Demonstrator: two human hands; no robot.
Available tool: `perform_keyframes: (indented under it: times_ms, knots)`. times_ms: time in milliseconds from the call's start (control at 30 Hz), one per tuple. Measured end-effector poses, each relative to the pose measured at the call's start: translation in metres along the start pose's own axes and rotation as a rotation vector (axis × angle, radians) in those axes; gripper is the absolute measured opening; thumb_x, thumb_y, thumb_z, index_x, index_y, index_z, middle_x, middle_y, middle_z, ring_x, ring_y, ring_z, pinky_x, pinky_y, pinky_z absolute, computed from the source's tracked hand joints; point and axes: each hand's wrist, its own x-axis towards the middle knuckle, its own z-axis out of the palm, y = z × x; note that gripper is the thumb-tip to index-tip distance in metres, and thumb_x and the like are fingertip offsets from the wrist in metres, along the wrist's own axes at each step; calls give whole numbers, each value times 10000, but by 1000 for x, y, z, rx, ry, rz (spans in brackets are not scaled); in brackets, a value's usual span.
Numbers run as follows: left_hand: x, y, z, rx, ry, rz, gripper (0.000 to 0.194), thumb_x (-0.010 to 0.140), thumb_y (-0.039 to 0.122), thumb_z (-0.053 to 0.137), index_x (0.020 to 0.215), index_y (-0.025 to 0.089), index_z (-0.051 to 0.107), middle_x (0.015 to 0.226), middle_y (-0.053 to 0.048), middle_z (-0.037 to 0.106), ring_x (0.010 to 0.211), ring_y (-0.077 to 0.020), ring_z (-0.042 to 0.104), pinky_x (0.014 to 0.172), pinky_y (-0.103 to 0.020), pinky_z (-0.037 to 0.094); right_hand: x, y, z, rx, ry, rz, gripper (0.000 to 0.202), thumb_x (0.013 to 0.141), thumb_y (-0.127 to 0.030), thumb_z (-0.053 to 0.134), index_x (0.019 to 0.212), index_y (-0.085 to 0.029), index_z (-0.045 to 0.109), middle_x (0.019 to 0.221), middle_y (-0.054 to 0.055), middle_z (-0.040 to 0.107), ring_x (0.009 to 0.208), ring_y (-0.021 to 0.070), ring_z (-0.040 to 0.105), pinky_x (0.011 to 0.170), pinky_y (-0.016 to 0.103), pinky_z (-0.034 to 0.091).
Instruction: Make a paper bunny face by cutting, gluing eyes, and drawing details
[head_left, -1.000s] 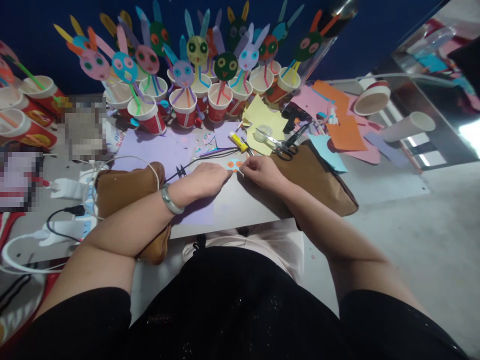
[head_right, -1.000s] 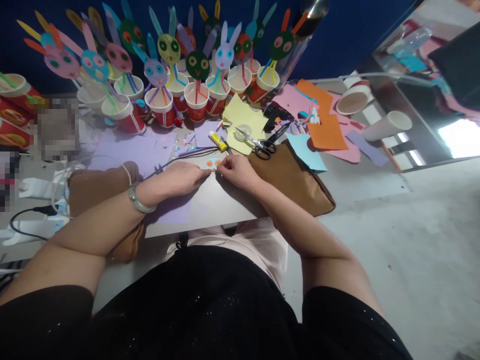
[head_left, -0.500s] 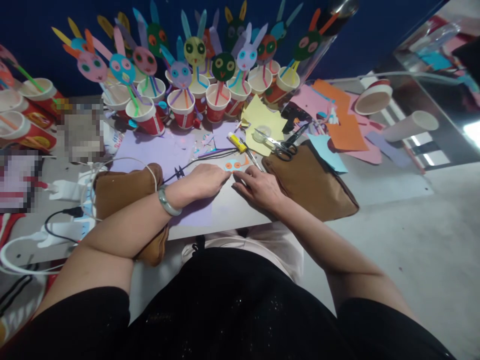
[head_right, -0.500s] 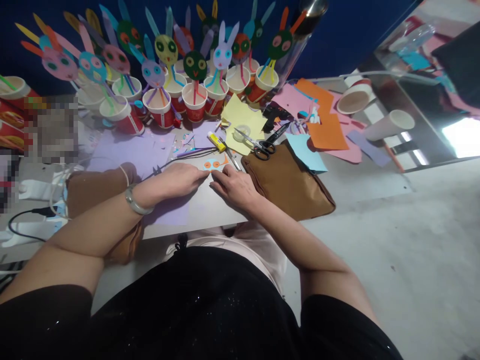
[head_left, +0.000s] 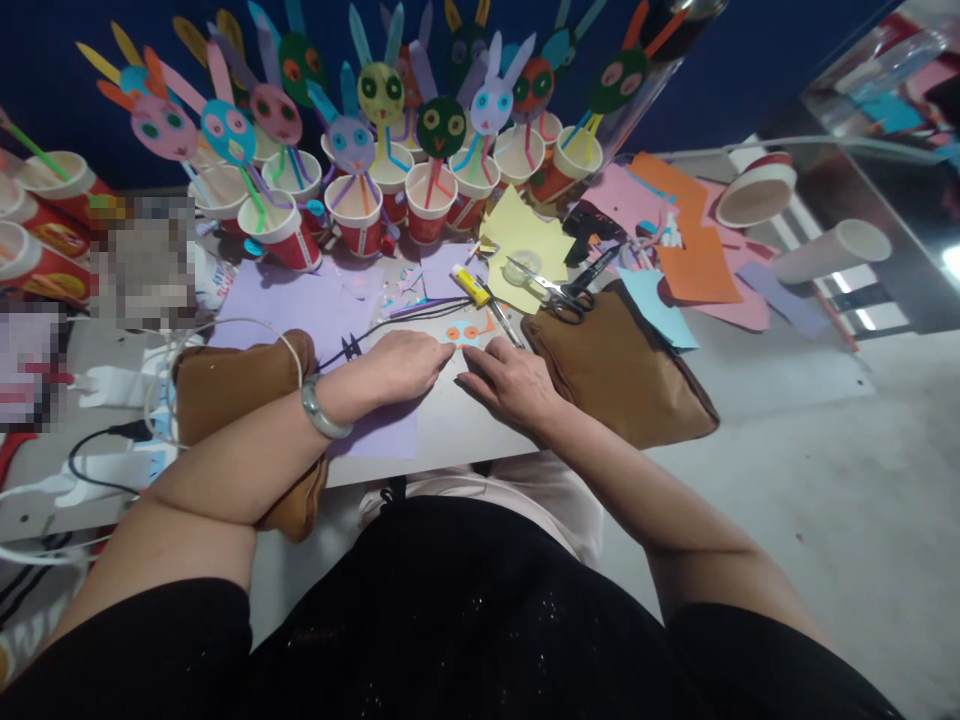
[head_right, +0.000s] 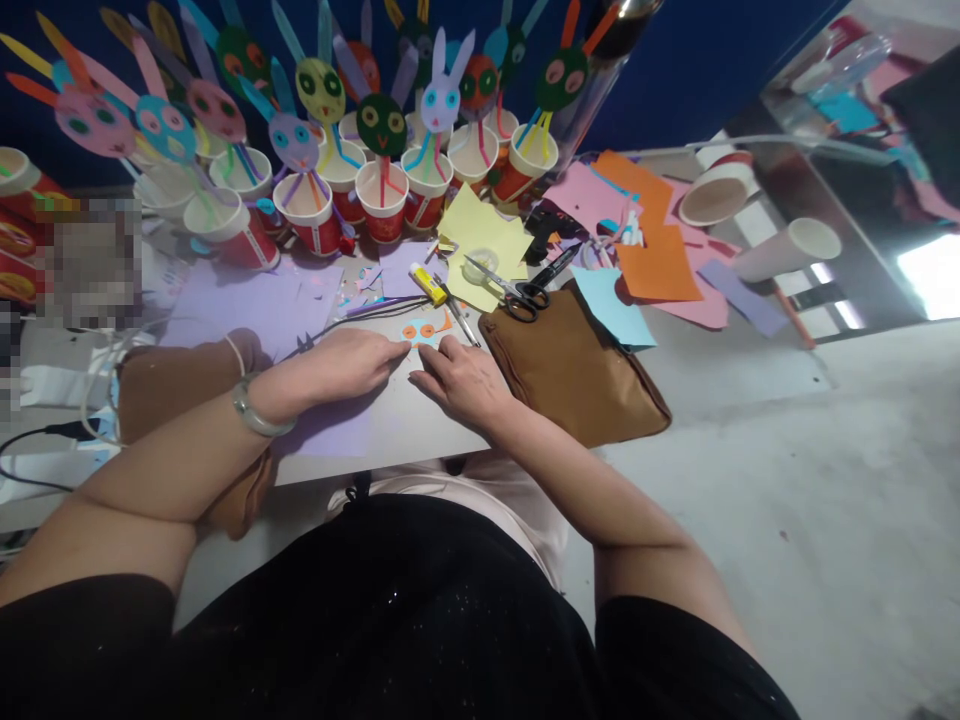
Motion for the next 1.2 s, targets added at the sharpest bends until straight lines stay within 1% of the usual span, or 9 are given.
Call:
perform_keyframes:
  times_ms: [200, 333, 633, 800, 967, 1200]
  knots:
    - [0, 0, 1, 2, -9, 0, 329, 1062, 241, 458, 1243, 163, 721, 998, -143, 812, 924, -295, 773, 681, -370, 396, -1, 0, 1, 3, -3, 6, 485, 1098, -510, 443, 1324, -180, 717, 1024, 124, 670, 822, 240, 562, 677, 345, 287]
    - [1, -1, 3, 11, -13, 3, 333, 1064, 235, 451, 1261, 160, 709, 1019, -140, 811, 927, -298, 772, 668, -375, 382, 0, 1, 1, 11, 2, 5, 486, 1098, -516, 436, 1308, -184, 723, 1014, 120, 667, 817, 239, 559, 676, 344, 286]
    - [1, -1, 4, -6, 9, 0, 321, 1068, 230, 454, 1231, 165, 723, 978, -132, 806, 905, -289, 765, 666, -374, 374, 0, 1, 2, 5, 9, 10, 524, 1106, -542, 411, 1303, -177, 732, 987, 117, 664, 802, 236, 559, 671, 347, 280]
    - [1, -1, 5, -11, 14, -3, 322, 1057, 214, 459, 1235, 175, 724, 948, -122, 798, 878, -281, 757, 666, -365, 387, 1, 1, 3, 4, 10, 13, 538, 1103, -550, 411, 1328, -176, 725, 996, 122, 666, 808, 239, 558, 675, 345, 293]
    - [0, -2, 7, -8, 43, 2, 326, 1056, 207, 462, 1242, 174, 728, 936, -118, 794, 877, -274, 755, 680, -361, 403, 1, 0, 2, -9, 12, 27, 554, 1105, -565, 399, 1328, -183, 731, 982, 113, 657, 773, 223, 535, 668, 343, 288]
    - [-1, -2, 6, -10, 40, 4, 321, 1064, 211, 460, 1215, 177, 742, 916, -112, 788, 840, -260, 738, 676, -346, 407, -1, 0, 1, -4, 18, 35, 556, 1098, -594, 404, 1314, -200, 733, 975, 104, 639, 744, 213, 501, 656, 338, 278]
